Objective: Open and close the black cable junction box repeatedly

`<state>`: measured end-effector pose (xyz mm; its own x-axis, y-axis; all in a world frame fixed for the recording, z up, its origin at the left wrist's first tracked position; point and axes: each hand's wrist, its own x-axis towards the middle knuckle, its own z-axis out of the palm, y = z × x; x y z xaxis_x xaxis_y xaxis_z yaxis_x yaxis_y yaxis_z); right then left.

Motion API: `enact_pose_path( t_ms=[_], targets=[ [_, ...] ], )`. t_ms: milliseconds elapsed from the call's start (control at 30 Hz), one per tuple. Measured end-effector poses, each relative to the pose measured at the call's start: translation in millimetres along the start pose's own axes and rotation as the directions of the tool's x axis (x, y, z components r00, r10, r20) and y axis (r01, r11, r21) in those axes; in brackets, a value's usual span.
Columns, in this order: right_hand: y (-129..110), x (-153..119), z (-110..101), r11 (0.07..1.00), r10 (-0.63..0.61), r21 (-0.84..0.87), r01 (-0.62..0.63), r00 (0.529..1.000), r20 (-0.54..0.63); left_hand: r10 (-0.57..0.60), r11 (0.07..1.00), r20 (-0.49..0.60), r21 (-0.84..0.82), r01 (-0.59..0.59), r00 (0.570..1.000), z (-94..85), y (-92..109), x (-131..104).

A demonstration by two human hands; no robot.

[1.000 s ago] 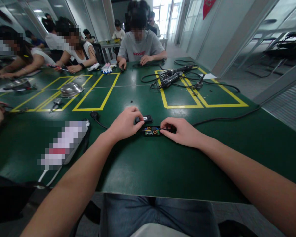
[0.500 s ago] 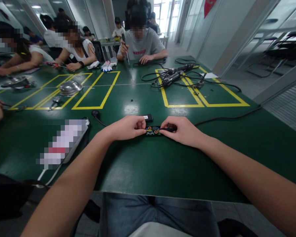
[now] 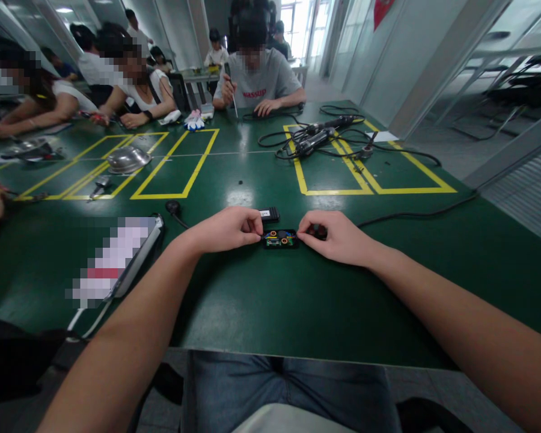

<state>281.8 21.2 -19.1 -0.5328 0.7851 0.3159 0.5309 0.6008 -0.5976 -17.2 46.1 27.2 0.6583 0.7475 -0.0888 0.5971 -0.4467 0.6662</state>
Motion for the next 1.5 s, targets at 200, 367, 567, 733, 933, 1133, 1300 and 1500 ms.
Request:
enact_pose_path(
  t_ms=[200, 367, 567, 733, 933, 1133, 1300, 1500],
  targets=[
    [1, 1, -1, 0.999, -0.032, -0.036, 0.032, 0.999, -0.009, 0.033, 0.994, -0.022, 0.108, -0.031, 0.999, 0.7, -1, 1],
    [1, 0, 0, 0.998, -0.040, -0.043, 0.039, 0.999, -0.020, 0.166, 0.955, -0.254, 0.281, -0.091, 0.953, 11.3, -5, 6],
    [0, -1, 2, 1.000, -0.004, -0.014, 0.003, 1.000, -0.017, 0.058, 0.962, -0.345, 0.270, 0.040, 0.937, 23.1, -15, 16],
    [1, -1, 2, 0.996, 0.034, 0.083, -0.033, 0.999, -0.007, -0.003, 0.977, -0.354, 0.198, 0.079, 0.935, 19.8, -15, 16],
    [5, -3, 2, 0.990, 0.041, 0.133, -0.043, 0.999, 0.015, 0.118, 0.993, -0.239, 0.027, -0.115, 0.964, 17.3, -7, 9],
    [4, -2, 2, 0.998, 0.010, 0.061, -0.012, 0.999, 0.031, 0.166, 0.986, -0.114, 0.009, -0.166, 0.979, 20.7, -8, 8],
    [4, 0, 5, 1.000, 0.002, 0.023, -0.002, 1.000, 0.017, 0.171, 0.984, -0.110, 0.071, -0.164, 0.979, 21.2, -6, 8],
    [6, -1, 5, 1.000, 0.010, 0.014, -0.010, 1.000, 0.015, 0.163, 0.984, -0.101, 0.096, -0.153, 0.982, 21.8, -2, 7]
  ],
)
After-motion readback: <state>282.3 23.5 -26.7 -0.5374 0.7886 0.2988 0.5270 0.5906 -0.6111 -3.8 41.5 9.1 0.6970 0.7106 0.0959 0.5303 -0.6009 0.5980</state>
